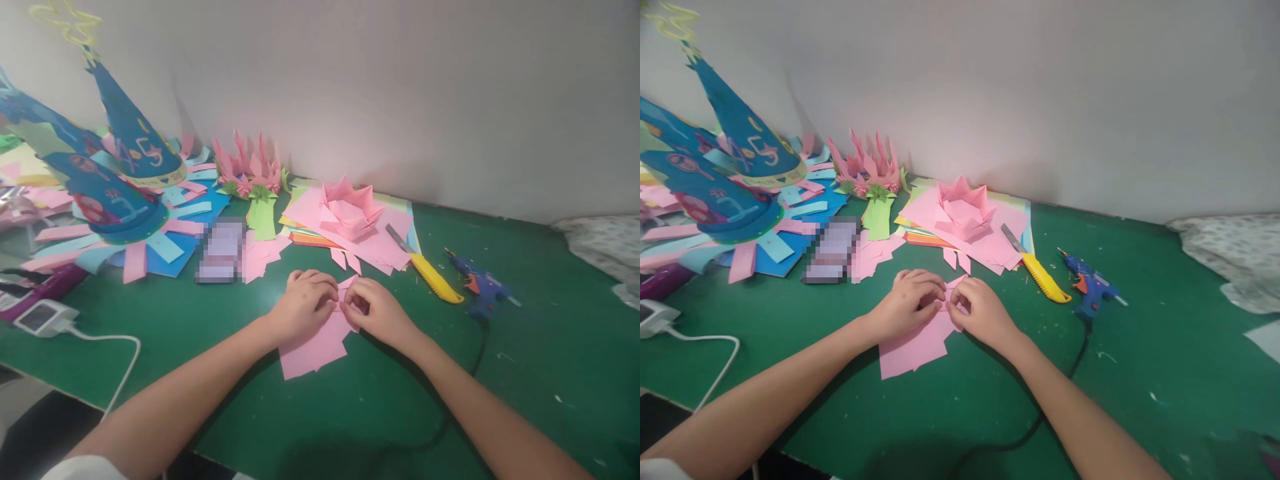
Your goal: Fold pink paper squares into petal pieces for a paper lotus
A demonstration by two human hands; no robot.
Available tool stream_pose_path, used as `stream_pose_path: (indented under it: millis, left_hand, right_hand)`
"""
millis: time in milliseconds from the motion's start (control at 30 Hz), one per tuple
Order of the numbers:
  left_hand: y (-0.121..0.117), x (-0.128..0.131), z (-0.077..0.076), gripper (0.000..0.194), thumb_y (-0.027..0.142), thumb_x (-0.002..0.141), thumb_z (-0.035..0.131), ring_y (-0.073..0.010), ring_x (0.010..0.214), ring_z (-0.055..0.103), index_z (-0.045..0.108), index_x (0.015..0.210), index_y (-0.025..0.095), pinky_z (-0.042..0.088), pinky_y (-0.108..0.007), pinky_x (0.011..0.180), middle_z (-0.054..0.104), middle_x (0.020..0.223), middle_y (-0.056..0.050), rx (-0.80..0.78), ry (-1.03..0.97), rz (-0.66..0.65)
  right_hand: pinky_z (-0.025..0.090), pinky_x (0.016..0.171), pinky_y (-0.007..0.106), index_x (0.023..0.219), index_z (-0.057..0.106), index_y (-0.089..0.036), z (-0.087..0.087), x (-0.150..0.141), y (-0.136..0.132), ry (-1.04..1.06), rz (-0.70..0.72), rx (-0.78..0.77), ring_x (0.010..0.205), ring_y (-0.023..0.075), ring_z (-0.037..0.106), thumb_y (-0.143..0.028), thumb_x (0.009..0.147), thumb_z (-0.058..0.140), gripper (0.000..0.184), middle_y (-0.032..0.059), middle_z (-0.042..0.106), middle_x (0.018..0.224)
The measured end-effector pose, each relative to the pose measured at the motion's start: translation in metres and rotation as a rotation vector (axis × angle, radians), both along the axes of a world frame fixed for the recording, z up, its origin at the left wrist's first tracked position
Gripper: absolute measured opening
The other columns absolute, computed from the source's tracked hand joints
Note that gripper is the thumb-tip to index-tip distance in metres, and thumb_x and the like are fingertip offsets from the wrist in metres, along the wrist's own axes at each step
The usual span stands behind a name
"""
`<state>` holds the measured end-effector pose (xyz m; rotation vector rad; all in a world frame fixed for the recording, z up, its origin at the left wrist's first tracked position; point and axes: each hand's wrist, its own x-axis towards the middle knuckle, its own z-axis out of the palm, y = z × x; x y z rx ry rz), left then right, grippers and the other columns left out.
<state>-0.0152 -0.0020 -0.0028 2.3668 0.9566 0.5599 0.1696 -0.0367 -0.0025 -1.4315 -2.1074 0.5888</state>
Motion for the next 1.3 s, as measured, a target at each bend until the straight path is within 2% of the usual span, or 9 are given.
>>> stream_pose_path:
  millis: [167,467,900,1133,1233,1300]
  left_hand:
    - [-0.0005,-0.0001,-0.0003,0.014,0.016,0.084,0.049,-0.0184,0.101,0.053,0.061,0.08,0.021,0.028,-0.038,0.089,0.064,0.105,0.002,-0.002,0.008,0.005]
    - [0.0,0.0001,-0.0007,0.006,0.025,0.084,0.058,-0.019,0.104,0.052,0.061,0.082,0.022,0.027,-0.038,0.091,0.064,0.107,0.002,-0.025,0.013,0.003]
    - [-0.0033,0.0013,-0.0011,0.004,0.02,0.083,0.056,-0.0188,0.104,0.052,0.06,0.081,0.021,0.026,-0.039,0.092,0.063,0.106,0.002,-0.012,0.004,0.031]
    - [-0.0035,0.0023,-0.0016,0.008,0.026,0.084,0.056,-0.0194,0.103,0.052,0.059,0.079,0.021,0.027,-0.04,0.093,0.063,0.106,0.001,-0.01,0.004,0.035]
    - [-0.0031,0.0021,-0.0008,0.002,0.02,0.082,0.057,-0.0189,0.104,0.051,0.058,0.081,0.021,0.026,-0.04,0.094,0.063,0.106,0.003,-0.012,0.006,0.025]
    - [-0.0032,0.002,-0.0003,0.007,0.016,0.081,0.056,-0.019,0.104,0.05,0.059,0.082,0.022,0.024,-0.041,0.096,0.062,0.106,0.003,-0.001,0.013,0.018]
  right_hand:
    - [0.035,0.059,0.027,0.063,0.046,-0.02,0.0009,0.0004,0.0003,0.003,-0.007,-0.021,0.063,0.0148,0.046,-0.015,0.074,0.054,0.015,-0.0017,0.047,0.063]
    - [0.036,0.058,0.026,0.067,0.047,-0.02,0.0008,0.0016,0.0009,0.008,0.0,-0.056,0.064,0.0145,0.046,-0.015,0.075,0.056,0.013,-0.0021,0.047,0.065]
    - [0.036,0.058,0.025,0.065,0.048,-0.02,0.0042,0.0025,0.0016,0.033,0.009,-0.102,0.065,0.0142,0.047,-0.013,0.076,0.055,0.014,-0.0018,0.048,0.066]
    - [0.035,0.058,0.026,0.067,0.048,-0.02,0.0019,0.0009,0.0011,0.023,-0.006,-0.066,0.064,0.0144,0.047,-0.021,0.08,0.059,0.017,-0.0017,0.049,0.065]
    - [0.036,0.057,0.025,0.071,0.051,-0.02,0.003,0.0025,0.0013,0.055,0.01,-0.114,0.064,0.0138,0.047,-0.019,0.08,0.057,0.011,-0.0016,0.049,0.068]
    - [0.037,0.057,0.025,0.073,0.052,-0.02,0.0043,0.0046,0.0017,0.079,0.022,-0.152,0.064,0.0132,0.047,-0.016,0.081,0.055,0.009,-0.0018,0.049,0.069]
